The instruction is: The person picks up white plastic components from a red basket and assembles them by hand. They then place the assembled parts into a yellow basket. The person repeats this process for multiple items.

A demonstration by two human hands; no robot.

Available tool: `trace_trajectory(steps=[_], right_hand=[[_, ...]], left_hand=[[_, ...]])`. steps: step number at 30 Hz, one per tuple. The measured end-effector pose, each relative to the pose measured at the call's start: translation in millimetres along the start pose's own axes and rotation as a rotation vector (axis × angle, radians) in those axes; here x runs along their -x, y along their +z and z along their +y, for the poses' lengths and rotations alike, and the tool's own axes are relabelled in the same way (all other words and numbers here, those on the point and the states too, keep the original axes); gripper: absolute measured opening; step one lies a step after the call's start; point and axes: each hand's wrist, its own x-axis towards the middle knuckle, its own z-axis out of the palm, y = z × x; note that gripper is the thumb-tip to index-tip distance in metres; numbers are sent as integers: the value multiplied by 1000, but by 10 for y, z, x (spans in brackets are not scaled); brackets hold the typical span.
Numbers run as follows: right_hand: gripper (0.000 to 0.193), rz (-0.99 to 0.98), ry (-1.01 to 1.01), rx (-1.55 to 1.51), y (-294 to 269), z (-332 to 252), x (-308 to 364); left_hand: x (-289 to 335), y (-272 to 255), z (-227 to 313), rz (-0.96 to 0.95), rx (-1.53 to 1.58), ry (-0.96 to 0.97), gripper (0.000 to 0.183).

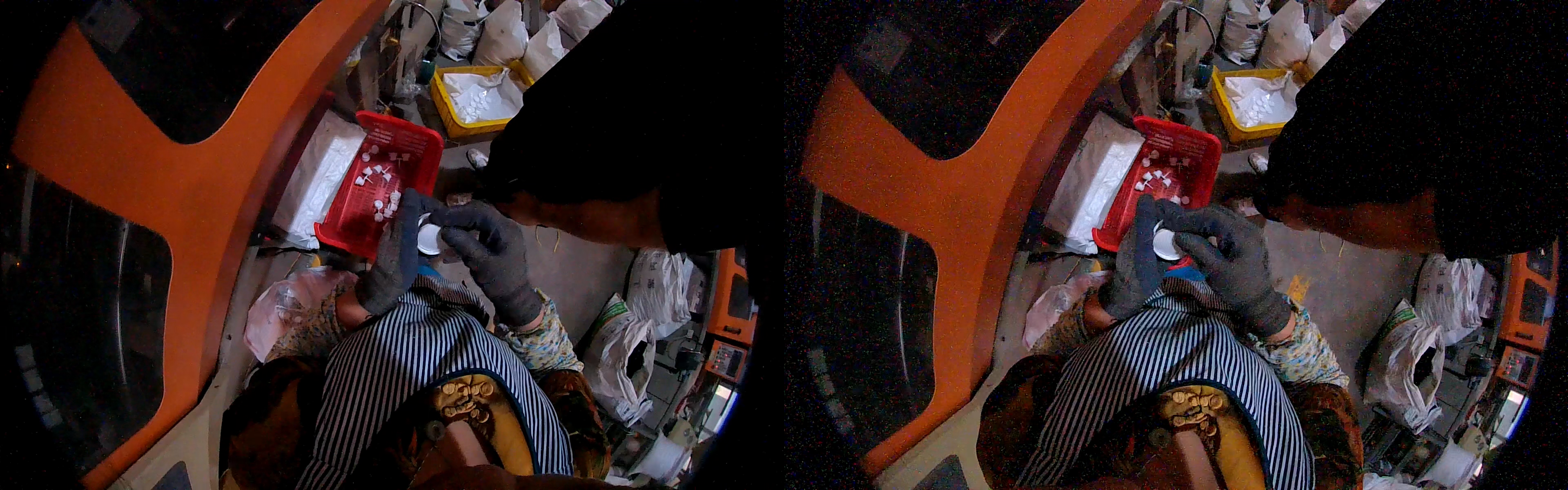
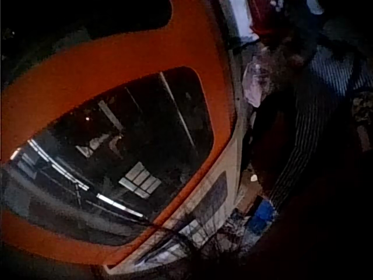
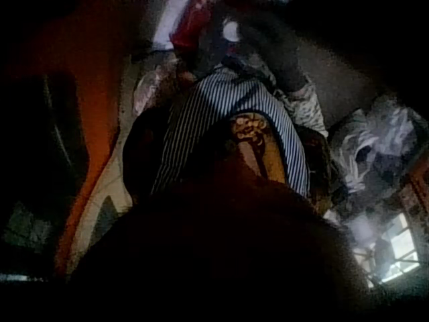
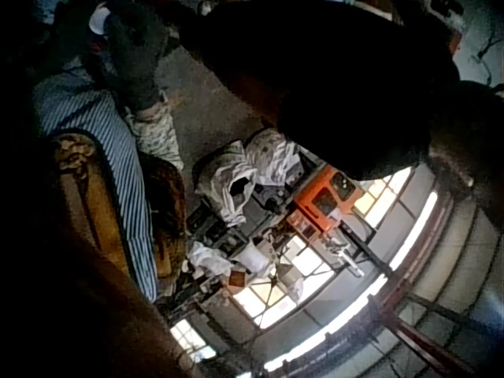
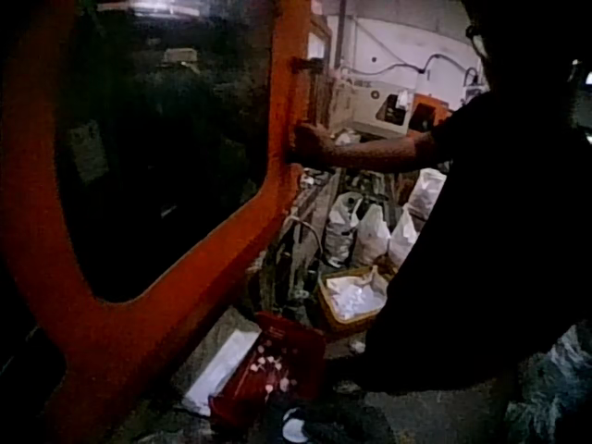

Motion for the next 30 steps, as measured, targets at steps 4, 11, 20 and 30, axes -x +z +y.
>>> trace_trajectory(steps=[4,11,20,30], right_hand=[[23,63,-262,385,50,100,27],[29,152,-298,196,83,131,-30],[18,102,-106,-44,93,309,-51],[15,78,137,-267,36,276,-122]], left_hand=[[14,-26,-17,-46,80,-18,44],[193,-78,-54,3,-792,444,55],[59,-271,-292,-101,-1065,702,67],[-10,-174,-309,-97,-446,116,37]])
